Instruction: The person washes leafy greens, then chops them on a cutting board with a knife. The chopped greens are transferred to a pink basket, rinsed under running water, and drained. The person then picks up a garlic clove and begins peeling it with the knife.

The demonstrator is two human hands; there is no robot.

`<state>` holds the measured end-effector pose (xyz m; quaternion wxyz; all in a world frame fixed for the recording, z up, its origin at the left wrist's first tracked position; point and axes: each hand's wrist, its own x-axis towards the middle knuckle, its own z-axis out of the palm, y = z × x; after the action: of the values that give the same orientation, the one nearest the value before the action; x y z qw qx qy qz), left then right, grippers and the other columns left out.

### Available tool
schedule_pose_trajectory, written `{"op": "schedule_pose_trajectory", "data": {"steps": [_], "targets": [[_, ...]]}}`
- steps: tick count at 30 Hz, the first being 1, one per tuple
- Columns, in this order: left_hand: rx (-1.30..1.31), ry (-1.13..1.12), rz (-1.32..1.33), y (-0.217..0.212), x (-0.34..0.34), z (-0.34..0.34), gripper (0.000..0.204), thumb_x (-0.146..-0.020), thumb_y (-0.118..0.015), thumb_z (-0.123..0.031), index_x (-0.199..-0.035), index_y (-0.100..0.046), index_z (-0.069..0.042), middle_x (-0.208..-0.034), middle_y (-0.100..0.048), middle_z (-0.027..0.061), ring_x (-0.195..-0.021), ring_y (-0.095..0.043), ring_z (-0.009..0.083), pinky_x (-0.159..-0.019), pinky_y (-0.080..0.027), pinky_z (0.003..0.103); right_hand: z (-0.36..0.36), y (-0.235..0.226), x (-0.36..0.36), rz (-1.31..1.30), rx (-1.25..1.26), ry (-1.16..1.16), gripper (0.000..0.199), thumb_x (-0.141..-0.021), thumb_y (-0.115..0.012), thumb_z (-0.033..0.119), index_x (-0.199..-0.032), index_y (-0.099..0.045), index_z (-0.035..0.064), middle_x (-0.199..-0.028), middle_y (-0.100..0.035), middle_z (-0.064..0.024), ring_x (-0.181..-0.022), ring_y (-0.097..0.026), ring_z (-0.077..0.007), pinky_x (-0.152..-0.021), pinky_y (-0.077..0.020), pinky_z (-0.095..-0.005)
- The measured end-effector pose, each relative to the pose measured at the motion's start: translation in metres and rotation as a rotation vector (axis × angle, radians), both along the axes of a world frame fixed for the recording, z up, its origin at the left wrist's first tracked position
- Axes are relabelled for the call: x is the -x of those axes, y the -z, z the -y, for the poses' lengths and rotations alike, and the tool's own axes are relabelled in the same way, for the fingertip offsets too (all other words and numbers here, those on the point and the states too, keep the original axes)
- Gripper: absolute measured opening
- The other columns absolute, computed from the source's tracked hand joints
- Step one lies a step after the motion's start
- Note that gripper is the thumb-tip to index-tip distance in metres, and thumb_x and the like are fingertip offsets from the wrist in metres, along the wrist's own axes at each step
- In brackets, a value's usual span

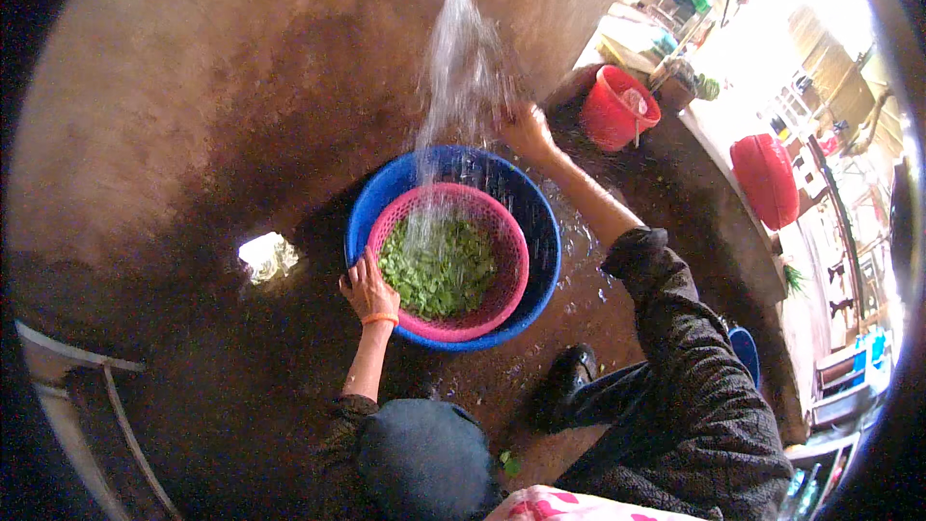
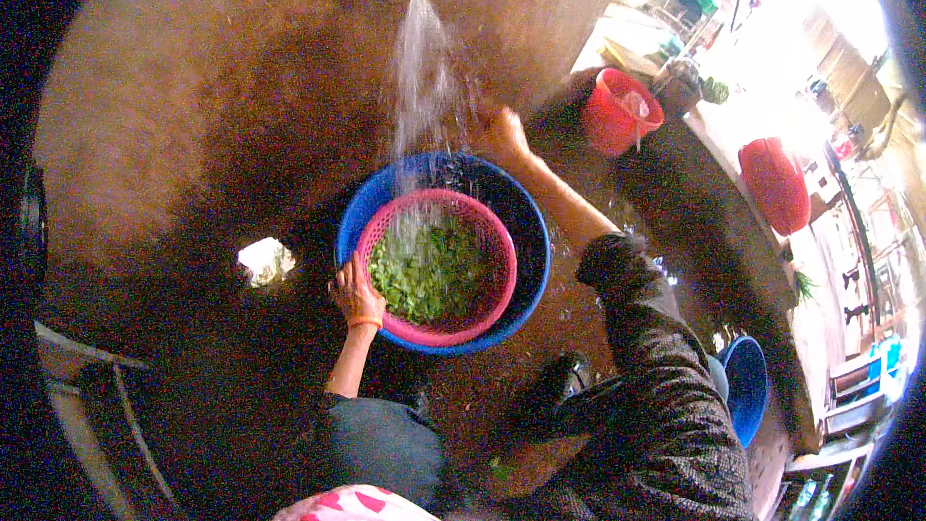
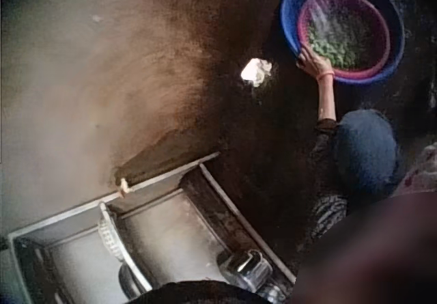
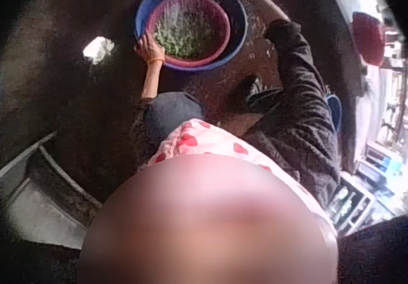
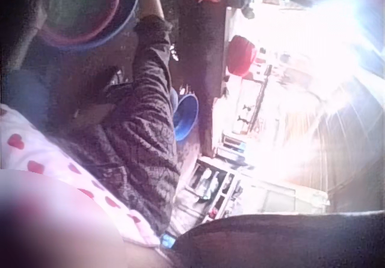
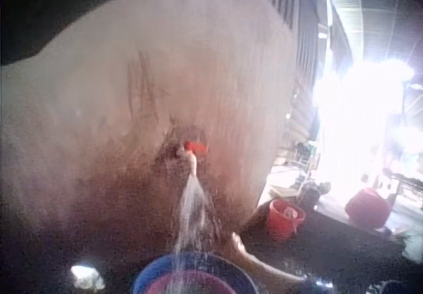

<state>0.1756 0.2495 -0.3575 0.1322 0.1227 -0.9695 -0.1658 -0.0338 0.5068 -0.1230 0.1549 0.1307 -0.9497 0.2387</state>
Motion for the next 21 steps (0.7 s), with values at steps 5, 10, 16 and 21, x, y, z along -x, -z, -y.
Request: {"op": "schedule_pose_trajectory", "data": {"steps": [5, 10, 16, 21], "targets": [[-0.007, -0.008, -0.065, 0.002, -0.002, 0.001, 0.074, -0.074, -0.069, -0.01, -0.143, -0.043, -0.009, -0.126, -0.057, 0.0056, -0.12, -0.051, 0.0253, -0.109, -0.033, 0.056, 0.062, -0.143, 0.014, -0.48, 0.317, -0.266, 0.054, -0.098, -0.053, 0.035, -0.144, -0.046, 0.0076, -0.133, -0.058, -0.0244, -0.117, -0.061, -0.0383, -0.097, -0.0492, -0.0389], [0.007, -0.008, -0.096, -0.001, -0.002, 0.002, 0.069, -0.074, -0.068, -0.01, -0.14, -0.047, -0.009, -0.123, -0.059, 0.0047, -0.118, -0.053, 0.0249, -0.109, -0.034, 0.054, 0.111, -0.198, 0.011, -0.474, 0.058, -0.167, 0.059, -0.098, -0.049, 0.03, -0.148, -0.034, 0.0024, -0.151, -0.034, -0.0282, -0.123, -0.053, -0.0454, -0.104, -0.0449, -0.0468], [-0.014, 0.0, -0.137, -0.001, -0.001, 0.004, 0.066, -0.073, -0.067, -0.008, -0.137, -0.049, -0.01, -0.12, -0.061, 0.0064, -0.116, -0.054, 0.0258, -0.11, -0.032, 0.052, 0.111, -0.192, 0.036, -0.489, 0.052, -0.169, 0.05, -0.098, -0.048, 0.034, -0.137, -0.045, 0.0028, -0.138, -0.047, -0.0302, -0.109, -0.06, -0.0491, -0.092, -0.0507, -0.0525], [-0.081, 0.029, -0.247, 0.001, -0.004, 0.001, 0.065, -0.071, -0.066, -0.007, -0.134, -0.051, -0.009, -0.122, -0.061, 0.0096, -0.114, -0.054, 0.0295, -0.106, -0.034, 0.05, 0.106, -0.193, 0.06, -0.45, 0.001, -0.179, 0.058, -0.102, -0.039, 0.038, -0.148, -0.03, 0.0039, -0.124, -0.057, -0.0327, -0.109, -0.057, -0.0499, -0.088, -0.0484, -0.0576]]}}
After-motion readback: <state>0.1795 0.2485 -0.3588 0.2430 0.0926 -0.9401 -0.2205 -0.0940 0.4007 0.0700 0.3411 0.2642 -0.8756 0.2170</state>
